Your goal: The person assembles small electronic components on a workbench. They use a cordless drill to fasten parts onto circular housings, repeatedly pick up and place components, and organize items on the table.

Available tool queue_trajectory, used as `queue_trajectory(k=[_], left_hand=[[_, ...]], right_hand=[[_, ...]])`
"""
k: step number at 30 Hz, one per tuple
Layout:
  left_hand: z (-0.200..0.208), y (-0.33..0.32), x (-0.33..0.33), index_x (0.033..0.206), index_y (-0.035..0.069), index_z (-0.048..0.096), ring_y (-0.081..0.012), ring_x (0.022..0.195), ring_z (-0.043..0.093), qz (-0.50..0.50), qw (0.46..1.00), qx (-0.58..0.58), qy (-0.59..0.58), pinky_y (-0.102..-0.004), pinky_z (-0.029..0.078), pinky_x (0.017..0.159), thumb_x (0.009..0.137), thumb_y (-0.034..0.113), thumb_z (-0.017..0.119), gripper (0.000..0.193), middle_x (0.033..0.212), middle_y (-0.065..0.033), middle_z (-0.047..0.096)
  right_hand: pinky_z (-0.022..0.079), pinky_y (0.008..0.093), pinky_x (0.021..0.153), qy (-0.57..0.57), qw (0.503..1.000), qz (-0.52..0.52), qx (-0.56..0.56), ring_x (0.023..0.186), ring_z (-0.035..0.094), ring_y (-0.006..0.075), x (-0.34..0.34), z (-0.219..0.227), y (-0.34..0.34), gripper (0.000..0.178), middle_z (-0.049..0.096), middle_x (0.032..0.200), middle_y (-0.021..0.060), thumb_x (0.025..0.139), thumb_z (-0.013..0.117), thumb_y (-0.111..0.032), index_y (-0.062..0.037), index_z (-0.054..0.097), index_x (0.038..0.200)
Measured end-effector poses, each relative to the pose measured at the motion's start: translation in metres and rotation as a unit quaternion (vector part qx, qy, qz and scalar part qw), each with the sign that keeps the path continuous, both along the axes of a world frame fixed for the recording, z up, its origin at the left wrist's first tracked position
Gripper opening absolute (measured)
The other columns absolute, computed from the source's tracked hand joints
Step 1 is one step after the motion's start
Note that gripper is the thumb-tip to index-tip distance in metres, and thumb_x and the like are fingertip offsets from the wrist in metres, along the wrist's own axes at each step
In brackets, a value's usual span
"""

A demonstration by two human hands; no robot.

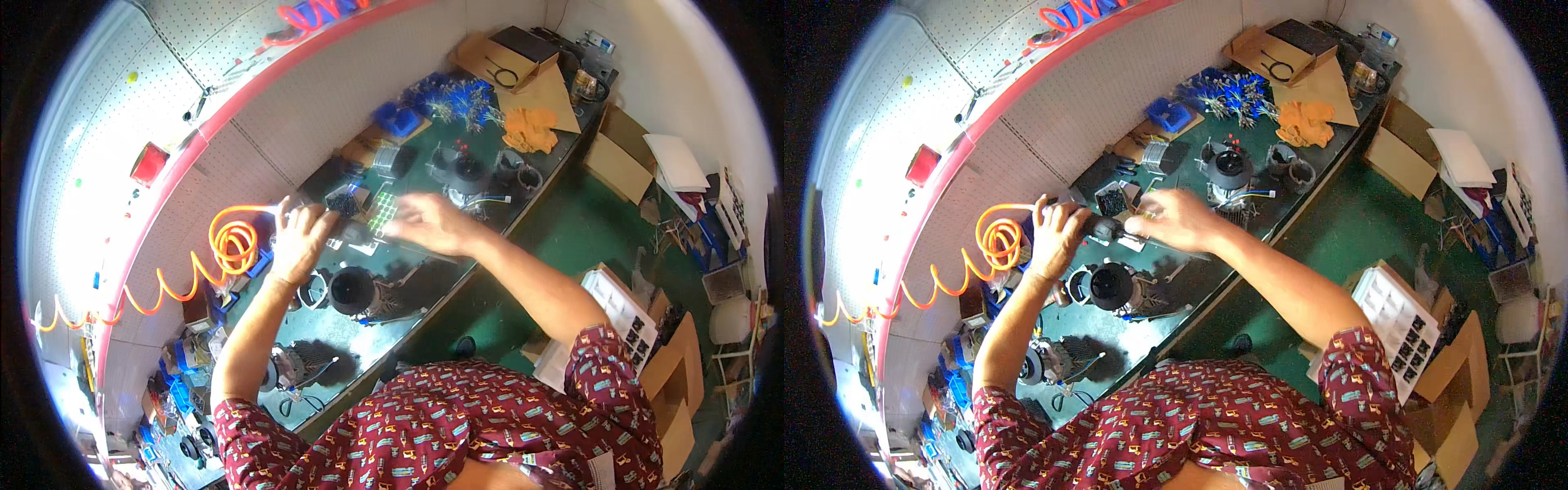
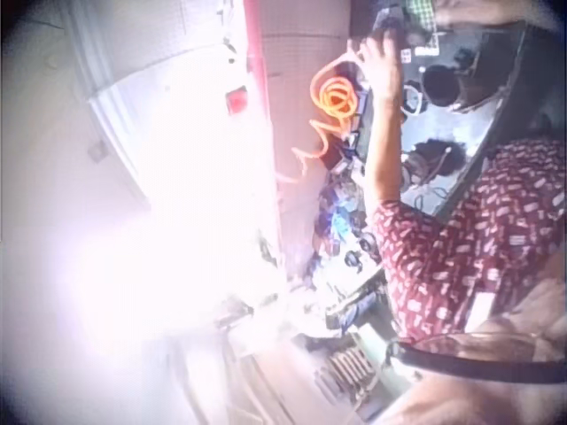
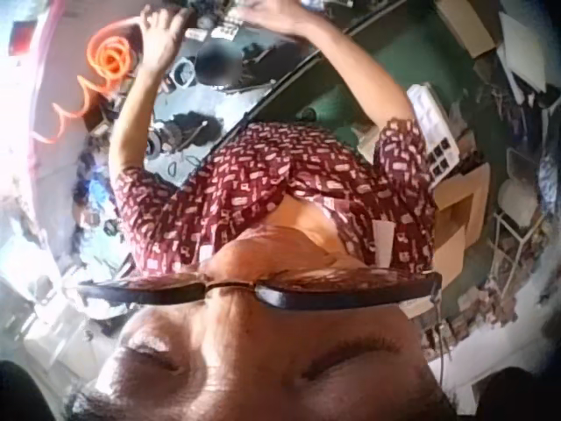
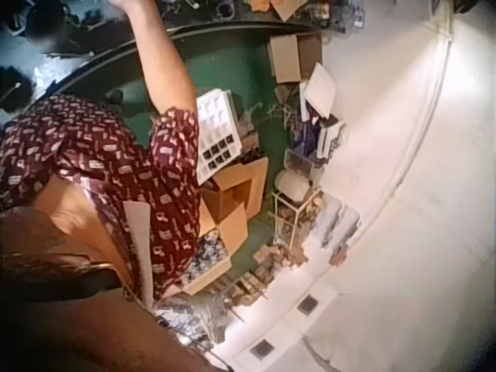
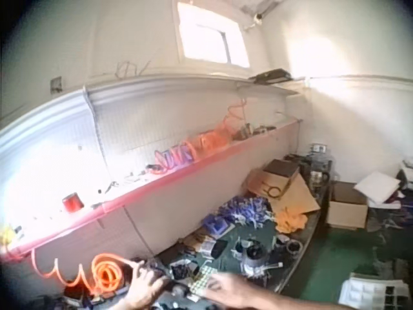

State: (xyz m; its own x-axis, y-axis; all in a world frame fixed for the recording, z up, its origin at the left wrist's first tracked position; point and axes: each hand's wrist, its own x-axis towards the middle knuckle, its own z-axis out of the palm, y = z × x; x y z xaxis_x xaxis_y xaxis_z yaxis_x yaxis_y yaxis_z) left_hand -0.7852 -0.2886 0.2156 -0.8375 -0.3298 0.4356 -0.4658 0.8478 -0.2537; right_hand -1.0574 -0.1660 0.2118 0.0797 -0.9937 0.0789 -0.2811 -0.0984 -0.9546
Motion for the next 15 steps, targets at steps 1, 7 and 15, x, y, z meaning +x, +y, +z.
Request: queue_trajectory(k=[1,7,15], left_hand=[[0.003,0.011,-0.011,0.12,0.018,0.061,-0.0263,0.113,0.057,-0.017,1.0,-0.006,0.005,-0.0597,0.024,0.115,0.075,0.011,0.07,0.046,0.112,-0.0062,0.059],[0.003,0.058,-0.052,0.126,0.019,0.059,-0.0302,0.125,0.048,-0.025,0.991,0.031,0.13,-0.0621,0.021,0.115,0.07,0.0,0.068,0.059,0.126,-0.0092,0.054],[-0.059,0.104,-0.105,0.137,0.002,0.044,-0.0218,0.112,0.059,-0.004,0.45,0.724,0.523,-0.0358,0.048,0.098,0.085,0.027,0.078,0.067,0.125,-0.0098,0.056]], right_hand=[[0.056,0.0305,0.078,-0.018,0.997,0.065,0.031,0.09,0.069,0.017,0.005,-0.004,-0.011,0.049,0.071,0.102,0.0143,0.092,0.072,-0.035,0.0035,0.06,0.119],[0.052,0.0247,0.068,-0.2,0.978,0.037,0.05,0.08,0.062,0.0088,0.009,-0.039,0.02,0.034,0.069,0.095,0.0047,0.09,0.074,-0.023,0.0002,0.066,0.113],[0.053,0.0304,0.067,-0.103,0.987,-0.077,-0.094,0.073,0.063,0.0116,-0.003,-0.039,0.041,0.043,0.069,0.084,0.0088,0.077,0.082,-0.019,0.0037,0.065,0.109]])
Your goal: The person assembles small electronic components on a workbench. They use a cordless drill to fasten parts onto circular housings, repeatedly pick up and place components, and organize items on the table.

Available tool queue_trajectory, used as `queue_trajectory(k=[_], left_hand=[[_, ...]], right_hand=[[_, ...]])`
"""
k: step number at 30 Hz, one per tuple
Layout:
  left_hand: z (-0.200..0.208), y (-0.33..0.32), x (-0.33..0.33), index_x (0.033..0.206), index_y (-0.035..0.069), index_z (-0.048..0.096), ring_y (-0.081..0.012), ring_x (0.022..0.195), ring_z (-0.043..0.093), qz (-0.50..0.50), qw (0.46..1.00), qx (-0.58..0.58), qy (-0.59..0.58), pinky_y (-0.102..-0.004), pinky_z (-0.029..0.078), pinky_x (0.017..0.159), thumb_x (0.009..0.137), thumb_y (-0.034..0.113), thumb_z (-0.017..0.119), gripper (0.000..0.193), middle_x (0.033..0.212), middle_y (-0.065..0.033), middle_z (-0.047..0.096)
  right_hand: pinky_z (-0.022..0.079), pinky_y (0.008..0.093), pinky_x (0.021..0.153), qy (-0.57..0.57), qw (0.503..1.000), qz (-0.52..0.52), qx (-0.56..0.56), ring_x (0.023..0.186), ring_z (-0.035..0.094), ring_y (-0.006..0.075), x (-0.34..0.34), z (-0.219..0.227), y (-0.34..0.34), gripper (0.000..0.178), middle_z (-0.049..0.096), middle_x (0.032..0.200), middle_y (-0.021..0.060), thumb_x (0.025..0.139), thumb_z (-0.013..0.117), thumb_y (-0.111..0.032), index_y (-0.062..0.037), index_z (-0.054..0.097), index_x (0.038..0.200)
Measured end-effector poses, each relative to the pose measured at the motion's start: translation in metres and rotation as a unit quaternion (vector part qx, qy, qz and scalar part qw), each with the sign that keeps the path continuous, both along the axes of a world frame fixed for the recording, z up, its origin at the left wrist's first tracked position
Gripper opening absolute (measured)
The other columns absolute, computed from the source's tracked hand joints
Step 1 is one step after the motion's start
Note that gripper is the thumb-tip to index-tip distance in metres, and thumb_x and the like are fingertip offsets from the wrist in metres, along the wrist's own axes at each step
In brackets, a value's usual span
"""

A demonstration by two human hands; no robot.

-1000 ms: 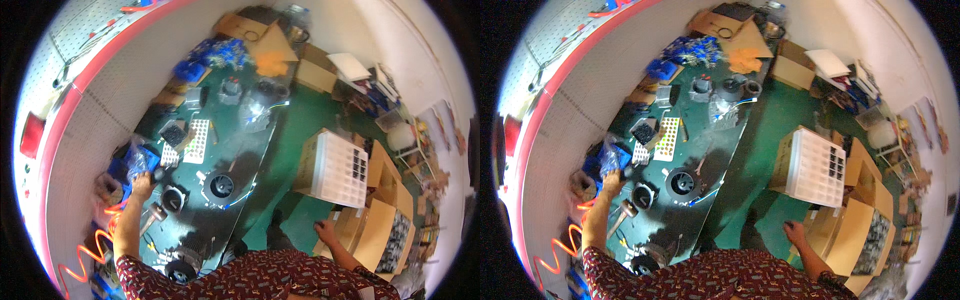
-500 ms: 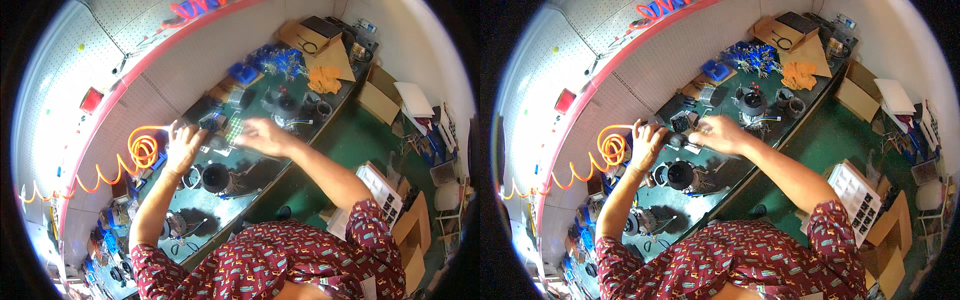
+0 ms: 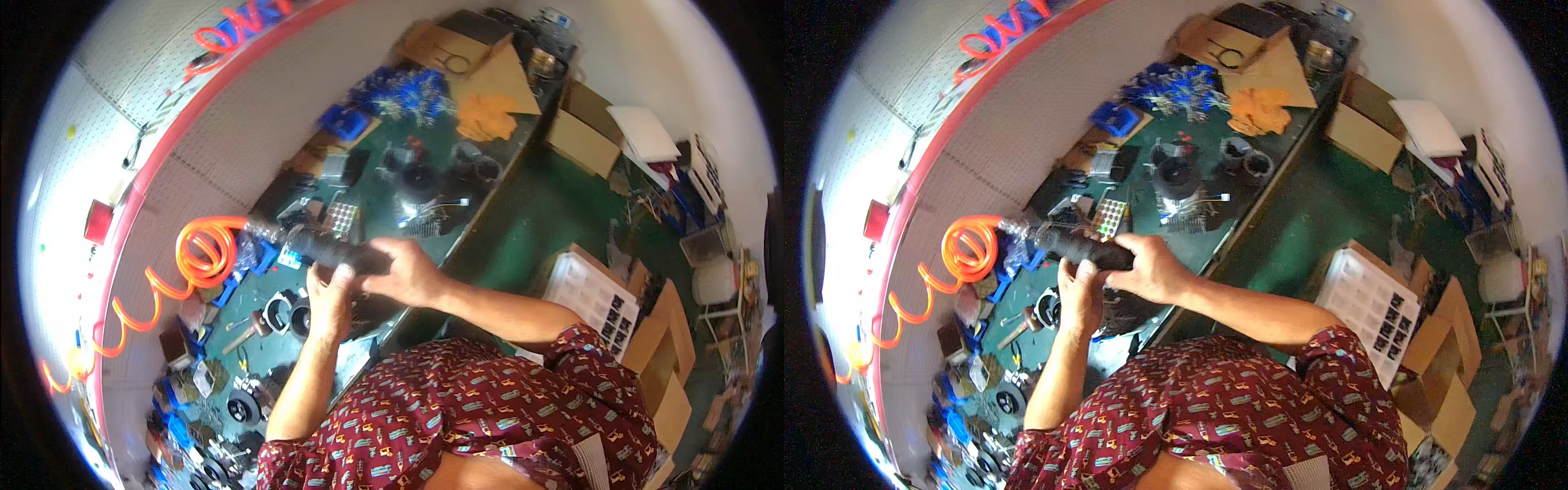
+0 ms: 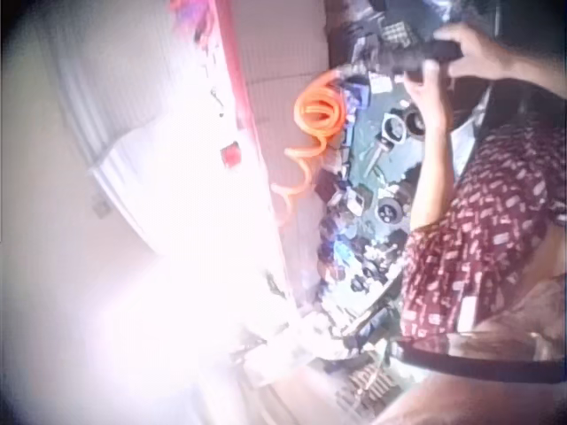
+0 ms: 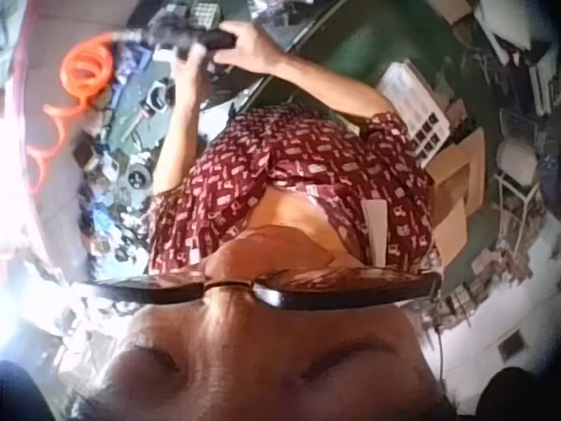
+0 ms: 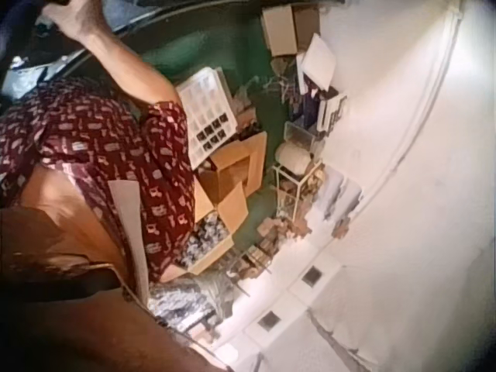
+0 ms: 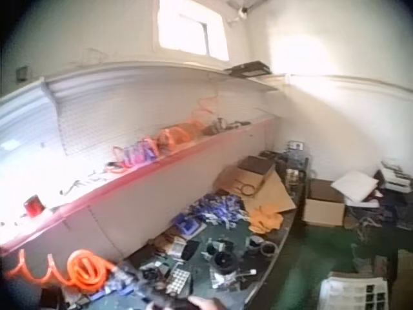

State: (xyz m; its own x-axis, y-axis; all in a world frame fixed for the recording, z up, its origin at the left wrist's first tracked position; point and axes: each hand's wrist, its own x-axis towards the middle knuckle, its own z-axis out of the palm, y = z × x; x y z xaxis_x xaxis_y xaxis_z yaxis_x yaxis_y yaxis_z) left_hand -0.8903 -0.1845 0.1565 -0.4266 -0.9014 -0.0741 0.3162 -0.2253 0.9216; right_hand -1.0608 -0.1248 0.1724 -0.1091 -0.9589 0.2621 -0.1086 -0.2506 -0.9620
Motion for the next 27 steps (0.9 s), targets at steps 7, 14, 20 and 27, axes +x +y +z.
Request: queue_trajectory(k=[7,14,20,27], left_hand=[[0.066,0.0,-0.062,0.114,0.008,0.056,-0.0243,0.11,0.06,0.13,0.976,-0.026,0.172,-0.0477,0.043,0.11,0.088,0.011,0.065,0.027,0.112,-0.0096,0.064],[0.097,-0.052,-0.088,0.111,0.008,0.059,-0.0252,0.107,0.062,0.17,0.956,-0.179,0.157,-0.0523,0.042,0.112,0.09,0.006,0.065,0.022,0.107,-0.011,0.065],[0.079,-0.07,-0.177,0.103,0.004,0.06,-0.0219,0.095,0.064,0.232,0.952,-0.199,-0.024,-0.0392,0.051,0.092,0.088,0.006,0.063,0.015,0.098,-0.0103,0.068],[0.047,-0.067,-0.169,0.104,0.003,0.056,-0.0209,0.091,0.063,0.207,0.926,-0.235,-0.21,-0.0372,0.052,0.09,0.087,0.002,0.061,0.017,0.097,-0.0095,0.066]], right_hand=[[0.055,0.0364,0.087,0.034,0.995,0.005,-0.09,0.099,0.069,0.0239,-0.074,0.033,0.001,0.046,0.07,0.104,0.0173,0.082,0.078,-0.019,0.0039,0.061,0.118],[0.053,0.0351,0.091,-0.014,0.972,-0.184,0.144,0.105,0.066,0.0235,-0.196,-0.1,-0.032,0.054,0.068,0.119,0.0154,0.085,0.076,-0.024,0.0028,0.059,0.128],[0.04,0.0402,0.109,-0.012,0.998,0.038,0.056,0.124,0.056,0.032,-0.188,-0.182,-0.071,0.099,0.056,0.133,0.0273,0.067,0.091,-0.034,0.0098,0.042,0.14],[0.043,0.0412,0.106,-0.102,0.993,-0.018,0.06,0.121,0.058,0.0347,-0.103,-0.238,-0.078,0.109,0.057,0.131,0.0212,0.059,0.093,-0.038,0.0019,0.039,0.145]])
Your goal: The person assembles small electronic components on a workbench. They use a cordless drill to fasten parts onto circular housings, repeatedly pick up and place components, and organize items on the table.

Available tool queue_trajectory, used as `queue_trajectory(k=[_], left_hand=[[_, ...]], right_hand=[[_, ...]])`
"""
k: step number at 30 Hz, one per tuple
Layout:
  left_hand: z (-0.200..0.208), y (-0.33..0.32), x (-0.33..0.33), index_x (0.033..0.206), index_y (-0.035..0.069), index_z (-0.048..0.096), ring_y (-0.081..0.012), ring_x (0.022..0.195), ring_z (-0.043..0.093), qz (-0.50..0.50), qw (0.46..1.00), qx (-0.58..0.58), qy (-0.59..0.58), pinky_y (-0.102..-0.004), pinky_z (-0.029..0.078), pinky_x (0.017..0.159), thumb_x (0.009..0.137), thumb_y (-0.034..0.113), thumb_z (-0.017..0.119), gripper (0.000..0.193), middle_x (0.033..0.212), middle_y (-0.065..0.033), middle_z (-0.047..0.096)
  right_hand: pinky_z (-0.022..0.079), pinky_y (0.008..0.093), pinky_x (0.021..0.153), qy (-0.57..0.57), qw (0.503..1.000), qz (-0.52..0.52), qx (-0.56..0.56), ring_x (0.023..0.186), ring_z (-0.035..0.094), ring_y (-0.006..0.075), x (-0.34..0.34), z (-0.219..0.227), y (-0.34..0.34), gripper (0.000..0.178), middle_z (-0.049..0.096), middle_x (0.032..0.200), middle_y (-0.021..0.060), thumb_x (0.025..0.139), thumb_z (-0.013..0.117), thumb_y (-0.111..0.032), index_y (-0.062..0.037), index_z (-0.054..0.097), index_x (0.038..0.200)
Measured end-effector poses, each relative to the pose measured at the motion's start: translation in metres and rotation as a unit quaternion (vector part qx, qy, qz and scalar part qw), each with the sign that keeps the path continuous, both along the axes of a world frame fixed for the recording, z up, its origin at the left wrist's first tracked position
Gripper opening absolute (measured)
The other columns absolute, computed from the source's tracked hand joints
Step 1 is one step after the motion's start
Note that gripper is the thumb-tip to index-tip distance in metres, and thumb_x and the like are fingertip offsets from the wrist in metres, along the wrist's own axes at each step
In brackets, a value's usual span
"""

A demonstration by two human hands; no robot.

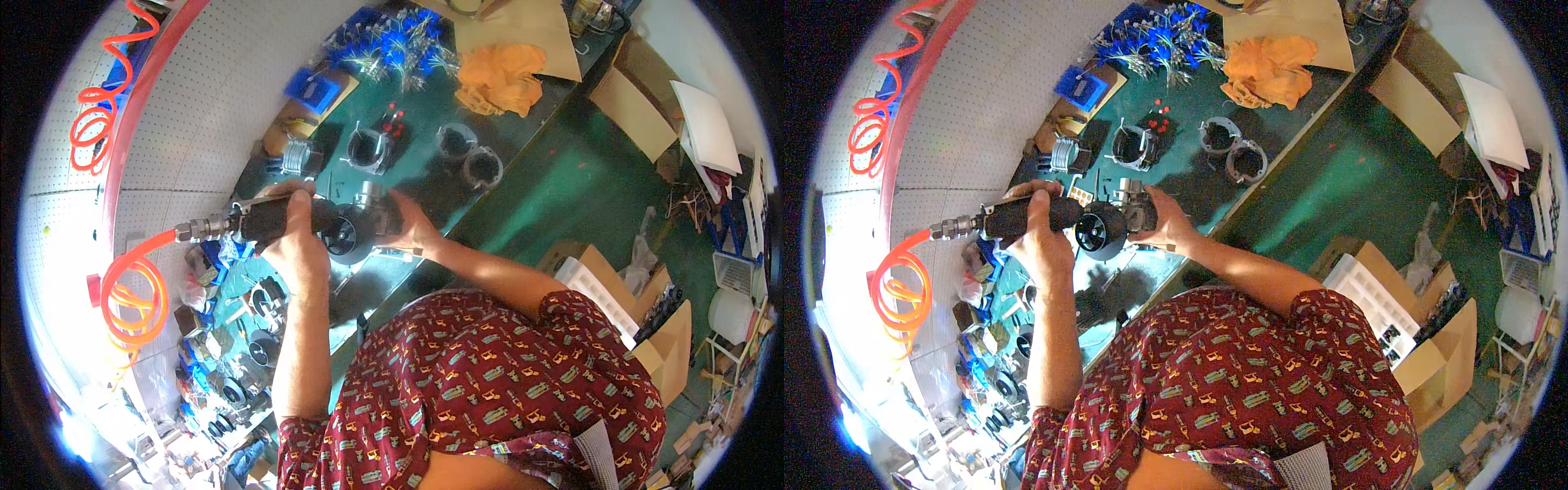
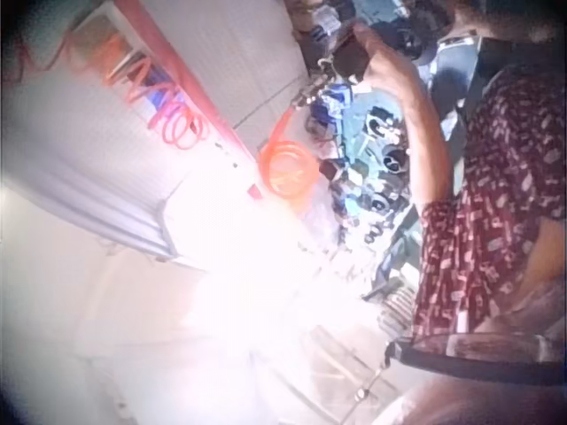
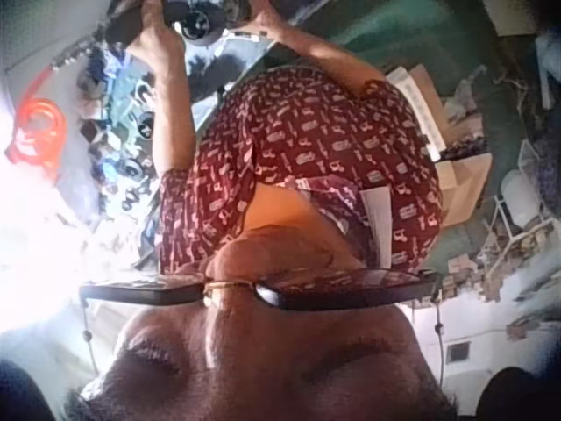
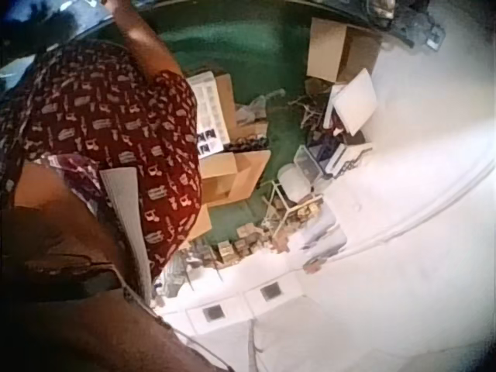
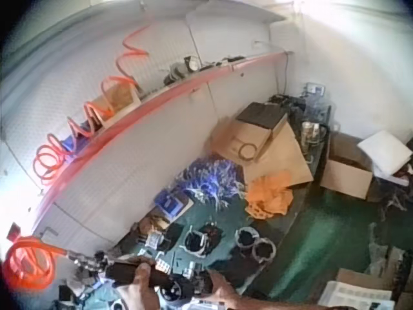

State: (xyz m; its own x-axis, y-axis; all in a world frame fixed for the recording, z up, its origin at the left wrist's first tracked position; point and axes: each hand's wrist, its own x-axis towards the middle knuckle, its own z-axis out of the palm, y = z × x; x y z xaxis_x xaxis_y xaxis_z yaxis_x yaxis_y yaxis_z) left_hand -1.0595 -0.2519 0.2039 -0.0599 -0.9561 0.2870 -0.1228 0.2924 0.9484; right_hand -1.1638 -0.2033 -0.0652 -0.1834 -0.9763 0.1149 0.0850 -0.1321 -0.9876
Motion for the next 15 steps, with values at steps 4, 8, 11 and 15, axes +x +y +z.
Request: queue_trajectory(k=[4,8,11,15], left_hand=[[-0.006,0.004,0.005,0.1,0.002,0.059,-0.0192,0.09,0.063,0.011,1.0,-0.013,-0.023,-0.0349,0.052,0.087,0.087,0.001,0.061,0.014,0.096,-0.0092,0.066],[-0.002,0.012,0.013,0.095,0.002,0.062,-0.018,0.088,0.063,0.006,0.999,-0.026,-0.042,-0.0332,0.052,0.084,0.086,0.001,0.061,0.008,0.093,-0.0087,0.067],[-0.01,0.011,0.016,0.094,0.001,0.062,-0.0177,0.085,0.063,0.003,1.0,-0.026,-0.009,-0.0323,0.052,0.082,0.086,0.0,0.061,0.008,0.091,-0.0083,0.066],[-0.011,0.013,0.023,0.094,0.001,0.062,-0.0174,0.086,0.064,0.001,0.999,-0.033,-0.027,-0.0318,0.053,0.082,0.087,0.0,0.06,0.008,0.091,-0.0081,0.066]], right_hand=[[0.045,0.0417,0.104,-0.066,0.998,0.012,0.003,0.117,0.06,0.0357,0.012,-0.004,-0.001,0.105,0.059,0.13,0.0208,0.06,0.091,-0.034,0.001,0.04,0.144],[0.046,0.0423,0.103,-0.053,0.999,-0.004,0.01,0.114,0.061,0.0364,0.029,-0.001,0.009,0.101,0.06,0.128,0.0212,0.061,0.09,-0.03,0.0006,0.04,0.144],[0.045,0.0433,0.103,-0.022,1.0,-0.012,-0.001,0.114,0.06,0.0379,0.031,0.0,0.009,0.102,0.06,0.126,0.0216,0.061,0.09,-0.03,-0.0002,0.04,0.144],[0.044,0.0442,0.103,0.019,1.0,-0.024,0.004,0.116,0.059,0.0398,0.039,-0.002,0.013,0.102,0.059,0.129,0.0222,0.062,0.089,-0.03,-0.0006,0.039,0.145]])
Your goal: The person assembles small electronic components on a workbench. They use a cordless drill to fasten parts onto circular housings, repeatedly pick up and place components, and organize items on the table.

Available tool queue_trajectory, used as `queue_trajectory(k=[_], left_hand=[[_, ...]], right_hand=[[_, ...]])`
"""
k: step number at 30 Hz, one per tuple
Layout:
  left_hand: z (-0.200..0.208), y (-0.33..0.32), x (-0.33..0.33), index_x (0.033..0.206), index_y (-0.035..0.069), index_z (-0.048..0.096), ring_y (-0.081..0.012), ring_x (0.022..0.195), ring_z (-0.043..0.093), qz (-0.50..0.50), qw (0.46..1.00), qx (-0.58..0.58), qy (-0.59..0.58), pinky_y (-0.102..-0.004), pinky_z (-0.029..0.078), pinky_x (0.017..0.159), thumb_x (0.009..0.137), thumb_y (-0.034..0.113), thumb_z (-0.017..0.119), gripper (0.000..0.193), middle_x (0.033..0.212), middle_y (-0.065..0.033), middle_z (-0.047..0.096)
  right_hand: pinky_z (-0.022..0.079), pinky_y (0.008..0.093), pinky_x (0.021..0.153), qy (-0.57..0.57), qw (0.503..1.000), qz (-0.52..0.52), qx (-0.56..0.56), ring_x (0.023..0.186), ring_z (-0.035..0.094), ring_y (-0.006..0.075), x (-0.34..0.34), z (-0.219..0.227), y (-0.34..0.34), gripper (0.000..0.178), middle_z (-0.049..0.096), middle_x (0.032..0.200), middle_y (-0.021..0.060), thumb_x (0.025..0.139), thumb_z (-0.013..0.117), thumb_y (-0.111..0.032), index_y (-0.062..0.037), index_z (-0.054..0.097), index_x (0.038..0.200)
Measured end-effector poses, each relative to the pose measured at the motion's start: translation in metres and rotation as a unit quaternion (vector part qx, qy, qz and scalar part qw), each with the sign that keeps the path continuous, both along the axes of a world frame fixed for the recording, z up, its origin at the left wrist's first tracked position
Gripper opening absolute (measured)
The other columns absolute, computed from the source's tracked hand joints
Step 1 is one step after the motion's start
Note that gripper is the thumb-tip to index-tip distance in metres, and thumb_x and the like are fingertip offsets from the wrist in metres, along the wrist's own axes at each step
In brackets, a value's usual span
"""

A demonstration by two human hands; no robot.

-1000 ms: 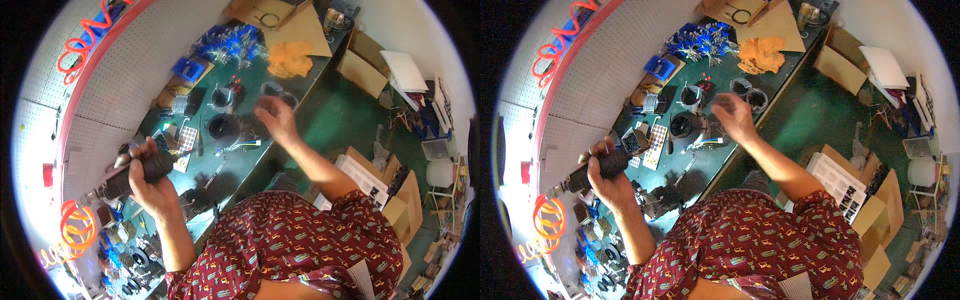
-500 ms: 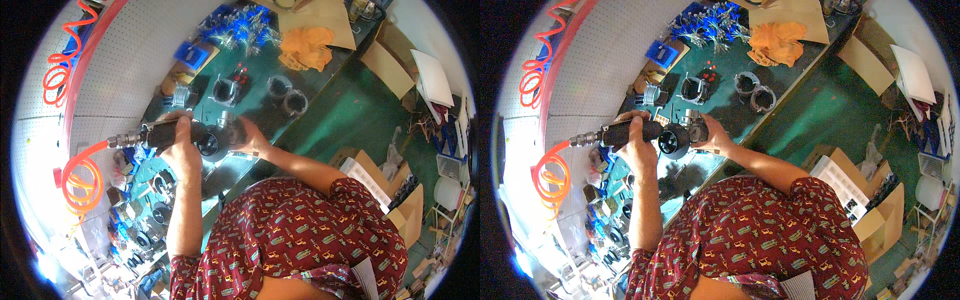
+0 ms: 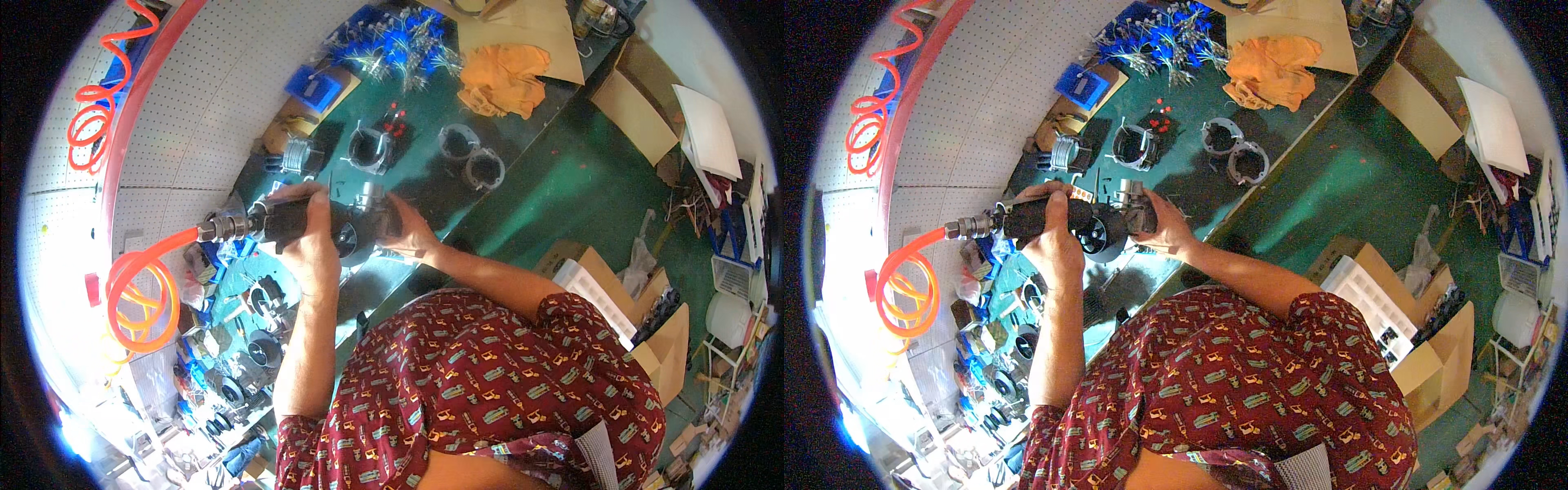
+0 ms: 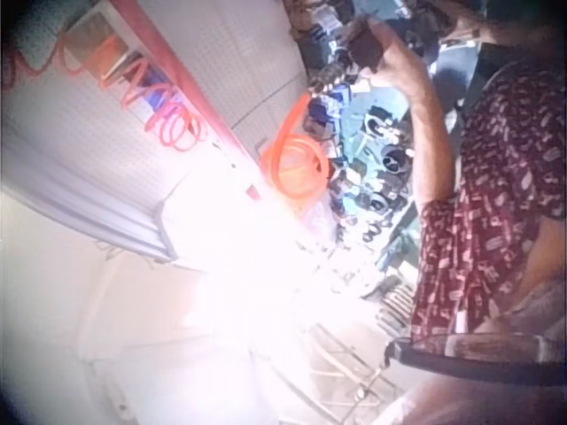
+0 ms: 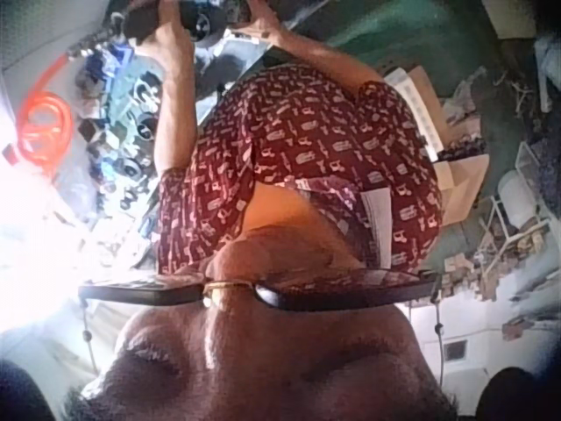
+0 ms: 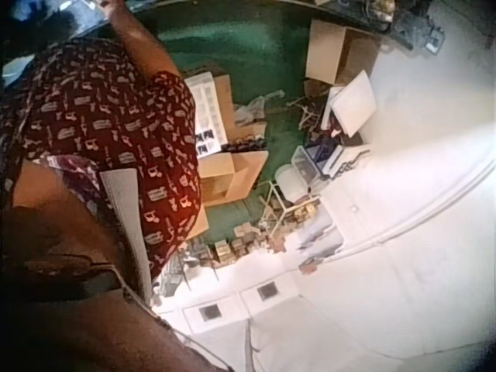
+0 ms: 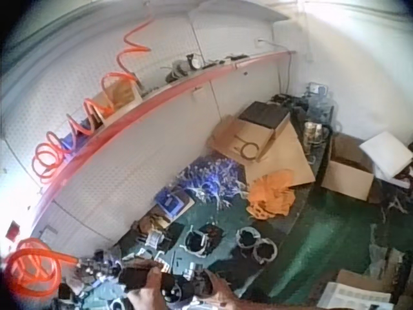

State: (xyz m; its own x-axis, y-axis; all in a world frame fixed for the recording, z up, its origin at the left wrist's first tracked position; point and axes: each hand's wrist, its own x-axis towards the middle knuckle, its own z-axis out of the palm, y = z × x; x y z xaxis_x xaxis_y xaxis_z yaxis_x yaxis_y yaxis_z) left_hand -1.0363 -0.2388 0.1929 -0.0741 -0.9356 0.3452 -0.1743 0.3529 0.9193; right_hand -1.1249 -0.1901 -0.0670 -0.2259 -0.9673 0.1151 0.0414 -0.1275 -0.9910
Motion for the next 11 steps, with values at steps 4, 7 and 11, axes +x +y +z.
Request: queue_trajectory(k=[4,7,11], left_hand=[[0.009,0.008,-0.001,0.094,0.002,0.062,-0.0164,0.087,0.064,-0.016,0.999,0.005,-0.036,-0.0315,0.052,0.083,0.086,-0.002,0.061,0.009,0.092,-0.0074,0.066],[0.011,0.018,0.002,0.094,0.004,0.065,-0.0146,0.088,0.063,-0.04,0.998,0.013,0.042,-0.0308,0.051,0.083,0.084,0.0,0.065,0.01,0.093,-0.0058,0.067],[0.018,0.017,0.029,0.102,0.005,0.065,-0.014,0.085,0.062,-0.057,0.994,0.024,-0.085,-0.0302,0.051,0.083,0.082,0.003,0.07,0.021,0.093,-0.0043,0.067]], right_hand=[[0.044,0.0449,0.103,0.012,1.0,-0.014,0.007,0.116,0.059,0.0412,0.008,-0.01,0.002,0.104,0.058,0.131,0.0231,0.062,0.089,-0.032,-0.0004,0.037,0.146],[0.046,0.0437,0.103,0.009,1.0,-0.007,0.003,0.115,0.06,0.0387,0.011,-0.007,0.004,0.103,0.058,0.131,0.0228,0.064,0.089,-0.032,0.0,0.036,0.147],[0.049,0.0428,0.103,-0.271,0.959,0.082,0.002,0.115,0.062,0.0324,0.038,0.021,0.008,0.092,0.058,0.132,0.0205,0.073,0.084,-0.026,-0.0025,0.036,0.147]])
